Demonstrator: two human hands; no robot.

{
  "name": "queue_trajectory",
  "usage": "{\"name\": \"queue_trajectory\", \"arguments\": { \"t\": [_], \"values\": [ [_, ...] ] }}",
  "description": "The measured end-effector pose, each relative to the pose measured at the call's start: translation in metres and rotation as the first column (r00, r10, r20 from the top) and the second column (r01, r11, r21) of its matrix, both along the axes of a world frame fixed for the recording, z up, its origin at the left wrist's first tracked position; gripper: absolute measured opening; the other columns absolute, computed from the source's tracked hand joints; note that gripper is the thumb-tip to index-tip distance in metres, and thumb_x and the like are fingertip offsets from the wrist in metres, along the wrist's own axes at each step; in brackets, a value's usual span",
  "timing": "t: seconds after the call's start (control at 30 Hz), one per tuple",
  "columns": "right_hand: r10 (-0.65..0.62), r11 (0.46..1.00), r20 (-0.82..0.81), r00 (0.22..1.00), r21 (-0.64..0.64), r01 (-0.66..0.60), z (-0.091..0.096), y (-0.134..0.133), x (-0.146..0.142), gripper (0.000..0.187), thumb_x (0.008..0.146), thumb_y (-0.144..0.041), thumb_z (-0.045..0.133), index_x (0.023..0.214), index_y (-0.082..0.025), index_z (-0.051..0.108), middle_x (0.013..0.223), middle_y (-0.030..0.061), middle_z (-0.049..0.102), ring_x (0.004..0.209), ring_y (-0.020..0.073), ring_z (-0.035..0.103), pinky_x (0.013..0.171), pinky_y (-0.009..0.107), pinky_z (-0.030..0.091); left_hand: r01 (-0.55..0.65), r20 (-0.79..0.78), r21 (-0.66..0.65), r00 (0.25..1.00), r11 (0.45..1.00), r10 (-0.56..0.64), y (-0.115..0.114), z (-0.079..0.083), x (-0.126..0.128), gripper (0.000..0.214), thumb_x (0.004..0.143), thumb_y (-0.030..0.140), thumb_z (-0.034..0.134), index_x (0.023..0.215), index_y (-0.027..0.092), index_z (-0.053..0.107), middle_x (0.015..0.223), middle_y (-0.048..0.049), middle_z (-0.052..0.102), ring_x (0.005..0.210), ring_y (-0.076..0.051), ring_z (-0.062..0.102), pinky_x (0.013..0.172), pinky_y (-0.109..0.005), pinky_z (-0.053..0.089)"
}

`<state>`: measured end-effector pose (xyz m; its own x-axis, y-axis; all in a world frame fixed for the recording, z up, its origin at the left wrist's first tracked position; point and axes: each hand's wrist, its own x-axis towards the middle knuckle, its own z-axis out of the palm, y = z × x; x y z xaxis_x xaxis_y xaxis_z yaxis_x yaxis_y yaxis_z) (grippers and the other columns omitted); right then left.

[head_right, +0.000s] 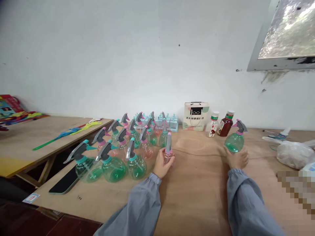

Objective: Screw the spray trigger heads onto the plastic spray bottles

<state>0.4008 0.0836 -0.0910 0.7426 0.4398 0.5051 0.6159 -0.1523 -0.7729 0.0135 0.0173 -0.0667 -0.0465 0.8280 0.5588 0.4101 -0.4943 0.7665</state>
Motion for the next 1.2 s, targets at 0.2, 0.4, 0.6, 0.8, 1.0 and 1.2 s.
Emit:
{"name": "queue_trajectory", "arguments": {
  "t": [0.2, 0.4, 0.6, 0.8, 1.0, 1.2],
  "values": [
    [0.502, 0.827, 0.099, 0.859, 0.236, -0.511, 0.008, -0.034, -0.085, 0.085, 0.078, -0.075, 0.056, 0.136, -0.014, 0.045, 0.142, 0.0218, 0.05, 0.135, 0.0372, 0.046, 0.113, 0.058, 0.034, 0.175, -0.004, 0.058, 0.985, 0.983, -0.175, -0.009, -0.006, 0.013, 0.051, 0.088, 0.03, 0.055, 0.135, 0.016, 0.042, 0.131, -0.0165, 0.058, 0.126, -0.029, 0.055, 0.11, -0.05, 0.04],
    [0.937, 0.313, 0.138, 0.32, 0.072, -0.947, 0.037, -0.067, -0.165, 0.077, 0.08, -0.054, 0.072, 0.144, -0.025, 0.041, 0.149, 0.0142, 0.049, 0.14, 0.0313, 0.045, 0.117, 0.053, 0.035, 0.47, -0.13, 0.054, 0.878, 0.881, -0.46, -0.021, -0.005, 0.024, 0.061, 0.085, 0.036, 0.065, 0.139, 0.019, 0.044, 0.134, -0.014, 0.058, 0.125, -0.029, 0.055, 0.109, -0.05, 0.043],
    [0.958, 0.287, -0.029, 0.286, 0.156, -0.945, 0.049, -0.075, -0.189, 0.063, 0.079, -0.045, 0.074, 0.134, -0.025, 0.051, 0.136, 0.0126, 0.06, 0.119, 0.0262, 0.061, 0.1, 0.042, 0.053, 0.21, 0.029, 0.165, 0.976, 0.964, -0.217, -0.008, -0.001, 0.022, 0.051, 0.091, 0.036, 0.057, 0.138, 0.021, 0.045, 0.142, -0.0139, 0.053, 0.136, -0.028, 0.048, 0.116, -0.05, 0.036],
    [0.944, 0.328, -0.098, 0.315, 0.187, -0.926, 0.039, -0.081, -0.198, 0.063, 0.074, -0.027, 0.067, 0.136, -0.03, 0.054, 0.113, 0.0084, 0.07, 0.088, 0.0191, 0.067, 0.082, 0.036, 0.058, -0.325, 0.088, 0.041, 0.943, 0.945, 0.321, 0.054, 0.043, 0.021, 0.076, 0.081, 0.026, 0.066, 0.147, 0.015, 0.03, 0.155, -0.0205, 0.035, 0.15, -0.03, 0.029, 0.123, -0.046, 0.025],
    [0.898, 0.434, -0.263, 0.353, 0.396, -0.81, 0.036, -0.067, -0.187, 0.032, 0.066, -0.03, 0.072, 0.097, -0.027, 0.07, 0.085, 0.0045, 0.073, 0.1, 0.0269, 0.068, 0.093, 0.043, 0.054, -0.425, -0.272, -0.212, 0.891, 0.88, 0.364, 0.073, 0.049, 0.018, 0.079, 0.08, 0.033, 0.069, 0.147, 0.015, 0.033, 0.149, -0.0235, 0.045, 0.139, -0.039, 0.043, 0.112, -0.055, 0.035],
    [0.876, 0.379, -0.469, 0.11, 0.529, -0.759, 0.044, -0.072, -0.174, 0.044, 0.07, -0.057, 0.073, 0.098, -0.023, 0.071, 0.101, 0.0095, 0.077, 0.099, 0.0298, 0.072, 0.094, 0.047, 0.056, -0.406, -0.271, -0.113, 0.891, 0.907, 0.365, 0.037, 0.017, 0.009, 0.069, 0.079, 0.041, 0.068, 0.14, 0.021, 0.044, 0.139, -0.0164, 0.052, 0.131, -0.034, 0.049, 0.109, -0.049, 0.038]
  ]
}}
